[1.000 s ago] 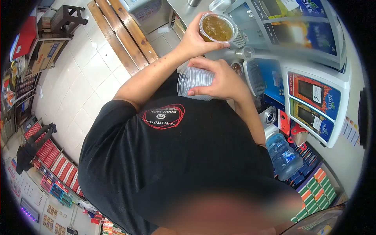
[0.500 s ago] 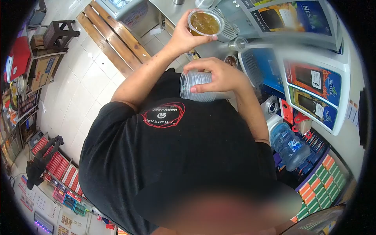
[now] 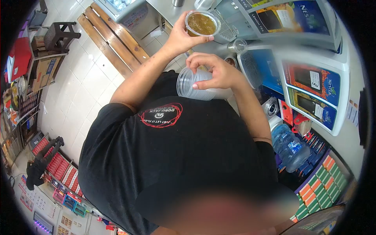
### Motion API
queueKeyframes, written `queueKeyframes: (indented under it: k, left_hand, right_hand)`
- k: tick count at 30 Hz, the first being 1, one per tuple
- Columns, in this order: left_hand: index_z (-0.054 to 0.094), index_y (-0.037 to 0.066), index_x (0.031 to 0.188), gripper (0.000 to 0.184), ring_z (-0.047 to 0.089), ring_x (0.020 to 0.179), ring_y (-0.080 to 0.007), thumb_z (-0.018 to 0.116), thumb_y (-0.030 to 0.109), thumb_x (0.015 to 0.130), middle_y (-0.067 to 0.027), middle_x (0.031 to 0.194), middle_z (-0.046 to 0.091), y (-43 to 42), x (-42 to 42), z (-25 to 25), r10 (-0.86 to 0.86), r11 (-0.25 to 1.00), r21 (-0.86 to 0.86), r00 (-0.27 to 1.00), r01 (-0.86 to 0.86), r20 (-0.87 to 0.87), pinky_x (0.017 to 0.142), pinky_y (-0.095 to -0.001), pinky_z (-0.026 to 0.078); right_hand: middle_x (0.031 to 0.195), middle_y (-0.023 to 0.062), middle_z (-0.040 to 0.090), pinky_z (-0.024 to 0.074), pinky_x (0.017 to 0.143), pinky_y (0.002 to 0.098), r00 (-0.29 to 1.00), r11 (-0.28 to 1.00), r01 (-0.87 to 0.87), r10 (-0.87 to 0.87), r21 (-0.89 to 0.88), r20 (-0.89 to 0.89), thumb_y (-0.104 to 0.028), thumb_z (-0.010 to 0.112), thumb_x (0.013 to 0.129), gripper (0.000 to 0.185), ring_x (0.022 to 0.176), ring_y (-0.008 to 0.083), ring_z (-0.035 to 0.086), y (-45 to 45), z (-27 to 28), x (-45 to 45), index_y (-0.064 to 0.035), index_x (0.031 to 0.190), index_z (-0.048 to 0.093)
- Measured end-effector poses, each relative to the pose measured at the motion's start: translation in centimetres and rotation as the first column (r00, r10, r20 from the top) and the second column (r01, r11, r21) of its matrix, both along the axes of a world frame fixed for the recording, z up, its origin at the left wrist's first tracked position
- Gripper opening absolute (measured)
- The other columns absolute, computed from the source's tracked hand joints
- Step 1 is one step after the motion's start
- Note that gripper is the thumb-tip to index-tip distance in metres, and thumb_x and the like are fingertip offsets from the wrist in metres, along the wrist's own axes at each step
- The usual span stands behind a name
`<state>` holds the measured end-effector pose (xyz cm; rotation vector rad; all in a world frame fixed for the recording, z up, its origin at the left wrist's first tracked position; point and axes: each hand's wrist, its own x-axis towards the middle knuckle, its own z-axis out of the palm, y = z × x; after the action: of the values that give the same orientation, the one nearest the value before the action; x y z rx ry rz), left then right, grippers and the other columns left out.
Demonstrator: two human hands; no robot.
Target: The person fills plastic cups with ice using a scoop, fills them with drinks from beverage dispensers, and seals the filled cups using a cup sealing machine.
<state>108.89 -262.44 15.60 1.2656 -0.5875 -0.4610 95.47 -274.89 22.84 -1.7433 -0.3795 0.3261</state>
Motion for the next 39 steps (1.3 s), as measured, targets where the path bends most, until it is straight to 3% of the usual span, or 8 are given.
queueKeyframes:
  k: [3,13,18,23,27,33,37,39]
  left_hand:
    - [0.051,0.001,0.135,0.080,0.066,0.114,-0.0181,0.096,0.012,0.070,-0.0099,0.121,0.068,-0.3,-0.4,-0.2,0.041,0.999,-0.019,0.999,-0.042,-0.031,0.102,-0.0346,0.054]
    - [0.049,0.002,0.135,0.084,0.064,0.117,-0.0172,0.098,0.015,0.068,-0.0093,0.124,0.066,-2.2,-2.6,-1.0,0.041,0.999,-0.027,0.999,-0.041,0.005,0.104,-0.0345,0.052]
    - [0.047,0.002,0.137,0.090,0.065,0.115,-0.0190,0.099,0.021,0.066,-0.0112,0.122,0.066,-2.0,-1.7,-1.1,-0.049,0.999,0.019,0.999,0.049,0.007,0.102,-0.0352,0.053]
    - [0.047,0.001,0.138,0.093,0.064,0.116,-0.0197,0.100,0.023,0.065,-0.0113,0.123,0.066,-4.7,-0.4,-12.8,-0.094,0.995,0.028,0.988,0.091,0.121,0.102,-0.0359,0.053]
    - [0.047,0.001,0.138,0.095,0.065,0.116,-0.0222,0.101,0.023,0.063,-0.0143,0.124,0.067,-6.8,-1.5,-21.5,-0.108,0.973,0.220,0.978,0.068,0.176,0.101,-0.0366,0.053]
    - [0.048,0.001,0.137,0.093,0.068,0.117,-0.0286,0.100,0.023,0.062,-0.0177,0.125,0.068,-9.7,-3.4,-27.6,-0.196,0.939,0.314,0.969,0.141,0.149,0.100,-0.0396,0.055]
    - [0.046,0.002,0.140,0.106,0.063,0.120,-0.0381,0.102,0.033,0.056,-0.0210,0.130,0.063,-10.0,-3.5,-26.3,-0.231,0.917,0.376,0.946,0.133,0.229,0.102,-0.0475,0.052]
    - [0.044,0.004,0.143,0.111,0.054,0.130,-0.0392,0.101,0.043,0.056,-0.0225,0.141,0.054,-7.9,-3.6,-20.8,-0.079,0.909,0.358,0.753,-0.215,0.653,0.105,-0.0507,0.047]
  right_hand:
    - [0.115,0.0109,0.064,0.0480,0.097,0.0378,0.999,0.995,0.018,-0.013,-0.102,0.051,-0.018,0.087,0.075,0.034,0.106,0.0254,0.063,0.2,0.4,-0.1,-0.0039,0.091,0.060]
    - [0.113,0.0102,0.065,0.0488,0.098,0.0366,0.998,0.996,0.055,-0.054,-0.069,0.019,-0.013,0.086,0.077,0.026,0.107,0.0241,0.064,2.0,1.9,-1.6,-0.0020,0.091,0.067]
    - [0.120,0.0121,0.060,0.0459,0.102,0.0394,0.993,0.993,0.070,-0.061,-0.092,0.104,-0.022,0.092,0.071,0.046,0.113,0.0277,0.061,0.9,2.2,-2.8,-0.0048,0.104,0.064]
    - [0.129,0.0124,0.053,0.0406,0.108,0.0414,0.971,0.970,0.189,-0.162,-0.149,0.177,-0.027,0.096,0.065,0.064,0.123,0.0301,0.054,0.5,1.8,-5.5,-0.0086,0.112,0.056]
    - [0.128,0.0135,0.053,0.0403,0.111,0.0405,0.946,0.944,0.295,-0.267,-0.150,0.185,-0.025,0.096,0.064,0.068,0.127,0.0315,0.053,-0.1,1.1,-7.8,-0.0070,0.116,0.055]
    - [0.133,0.0130,0.051,0.0401,0.112,0.0417,0.857,0.839,0.515,-0.502,-0.176,0.112,-0.019,0.095,0.062,0.068,0.129,0.0293,0.052,-0.9,0.3,-12.0,-0.0093,0.116,0.055]
    - [0.135,0.0103,0.050,0.0430,0.109,0.0421,0.700,0.698,0.714,-0.710,-0.060,0.077,-0.018,0.095,0.063,0.071,0.131,0.0266,0.050,-1.8,-0.5,-15.0,-0.0110,0.119,0.052]
    - [0.136,0.0094,0.050,0.0441,0.108,0.0417,0.660,0.654,0.752,-0.748,-0.083,0.077,-0.018,0.096,0.064,0.072,0.131,0.0259,0.050,-2.2,-0.8,-16.2,-0.0113,0.121,0.052]
